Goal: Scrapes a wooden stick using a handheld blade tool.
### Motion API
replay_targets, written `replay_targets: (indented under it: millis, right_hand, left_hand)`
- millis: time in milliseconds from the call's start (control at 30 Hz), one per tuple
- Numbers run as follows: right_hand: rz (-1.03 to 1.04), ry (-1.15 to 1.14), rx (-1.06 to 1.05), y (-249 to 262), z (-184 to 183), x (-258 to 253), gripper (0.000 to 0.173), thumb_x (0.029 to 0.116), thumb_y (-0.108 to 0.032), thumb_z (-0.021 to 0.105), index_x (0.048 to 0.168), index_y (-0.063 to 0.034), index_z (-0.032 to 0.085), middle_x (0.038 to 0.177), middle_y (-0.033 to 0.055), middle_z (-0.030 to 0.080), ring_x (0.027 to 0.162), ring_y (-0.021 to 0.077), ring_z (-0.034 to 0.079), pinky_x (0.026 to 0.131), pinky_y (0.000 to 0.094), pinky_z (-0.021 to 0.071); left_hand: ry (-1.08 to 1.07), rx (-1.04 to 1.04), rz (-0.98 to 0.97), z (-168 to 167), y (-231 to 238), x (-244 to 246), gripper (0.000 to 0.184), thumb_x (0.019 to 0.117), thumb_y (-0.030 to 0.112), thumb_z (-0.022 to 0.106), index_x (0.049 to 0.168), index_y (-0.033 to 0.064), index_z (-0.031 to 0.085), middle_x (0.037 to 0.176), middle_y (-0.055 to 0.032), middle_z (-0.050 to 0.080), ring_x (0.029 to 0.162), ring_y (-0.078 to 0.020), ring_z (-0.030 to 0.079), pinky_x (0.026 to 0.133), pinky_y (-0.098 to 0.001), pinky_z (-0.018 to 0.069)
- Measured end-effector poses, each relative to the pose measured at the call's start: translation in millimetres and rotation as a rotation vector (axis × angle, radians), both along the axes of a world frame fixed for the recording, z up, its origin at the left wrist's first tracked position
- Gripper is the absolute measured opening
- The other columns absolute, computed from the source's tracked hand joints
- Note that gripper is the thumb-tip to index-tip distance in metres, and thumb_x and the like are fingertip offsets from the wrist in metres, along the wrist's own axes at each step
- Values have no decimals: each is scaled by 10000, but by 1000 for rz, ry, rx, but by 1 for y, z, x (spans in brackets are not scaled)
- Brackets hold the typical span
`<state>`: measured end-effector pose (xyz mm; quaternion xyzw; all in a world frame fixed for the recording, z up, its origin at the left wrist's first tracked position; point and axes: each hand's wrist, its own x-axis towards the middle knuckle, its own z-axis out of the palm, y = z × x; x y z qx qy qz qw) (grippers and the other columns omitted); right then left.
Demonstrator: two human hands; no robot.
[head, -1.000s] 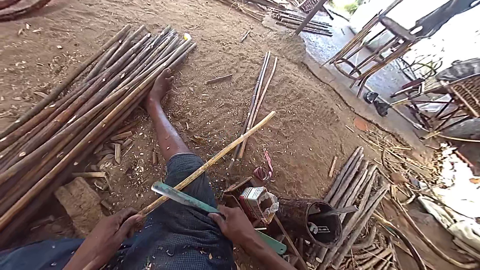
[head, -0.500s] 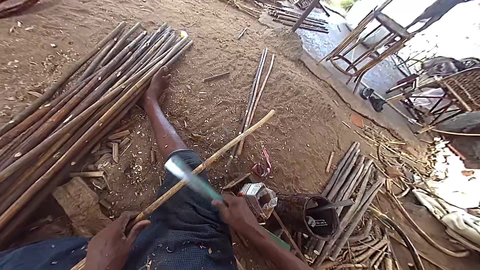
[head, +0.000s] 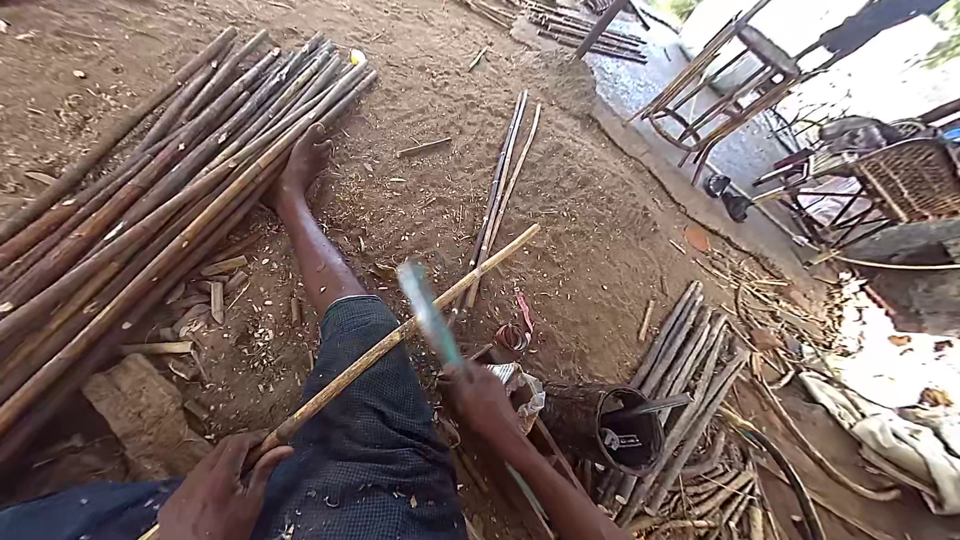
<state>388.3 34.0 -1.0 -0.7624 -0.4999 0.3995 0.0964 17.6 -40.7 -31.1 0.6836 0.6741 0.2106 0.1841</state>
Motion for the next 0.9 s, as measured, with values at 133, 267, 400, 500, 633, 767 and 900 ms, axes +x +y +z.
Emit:
replay_targets:
  millis: [133, 267, 400, 500, 633, 767, 900]
  right_hand:
    - [102, -55, -48, -7, 5, -8, 574, 999, -644, 496, 987, -107, 700, 774, 87, 651, 721, 255, 651, 696, 513, 547]
    - [-84, -66, 5, 7, 4, -3, 568, 1042, -598, 454, 1040, -71, 664, 732, 117, 632, 626, 270, 633, 611, 483, 552]
    - [7, -61, -48, 5, 10, 11, 520, 1023, -597, 504, 984, -111, 687, 732, 90, 630, 647, 250, 625, 635, 490, 535]
    - [-122, 63, 17, 1, -4, 17, 572, 1020, -619, 499, 979, -63, 628, 640, 88, 587, 495, 210, 574, 484, 396, 522]
    - [273, 2, -78, -28, 1, -16, 589, 988, -662, 492, 928, -105, 672, 760, 75, 626, 725, 247, 641, 691, 514, 539]
    - [-156, 40, 118, -9, -24, 4, 539, 1033, -567, 518, 945, -54, 661, 645, 85, 608, 525, 221, 596, 518, 414, 535]
    - [266, -92, -10, -29, -8, -20, 588, 992, -671, 470, 945, -123, 679, 766, 84, 650, 750, 269, 673, 701, 538, 555]
  left_hand:
    - [-23, 23, -29, 0, 2, -2, 574, 1029, 584, 478, 1104, 69, 722, 966, -131, 727, 825, -302, 717, 689, -510, 575]
    - [-15, 42, 8, -2, -1, 0, 559, 1005, 594, 519, 1082, 83, 734, 970, -132, 723, 827, -308, 714, 682, -507, 571]
    - [-21, 29, -25, -1, -5, -6, 584, 998, 604, 537, 1078, 58, 727, 952, -148, 710, 822, -303, 705, 691, -499, 571]
    - [-30, 40, -1, -3, -5, 1, 581, 997, 601, 531, 1068, 61, 732, 955, -132, 712, 817, -295, 707, 677, -498, 570]
    - [-45, 28, -6, 0, 2, 0, 592, 999, 604, 520, 1071, 60, 741, 965, -131, 724, 818, -294, 715, 685, -504, 577]
    - [-75, -66, -30, 2, 7, -7, 591, 1000, 614, 496, 1084, 83, 741, 954, -109, 734, 798, -287, 719, 685, -534, 577]
    - [-111, -151, -52, 2, 12, -19, 596, 994, 644, 480, 1093, 120, 747, 910, -78, 735, 785, -255, 710, 711, -545, 571]
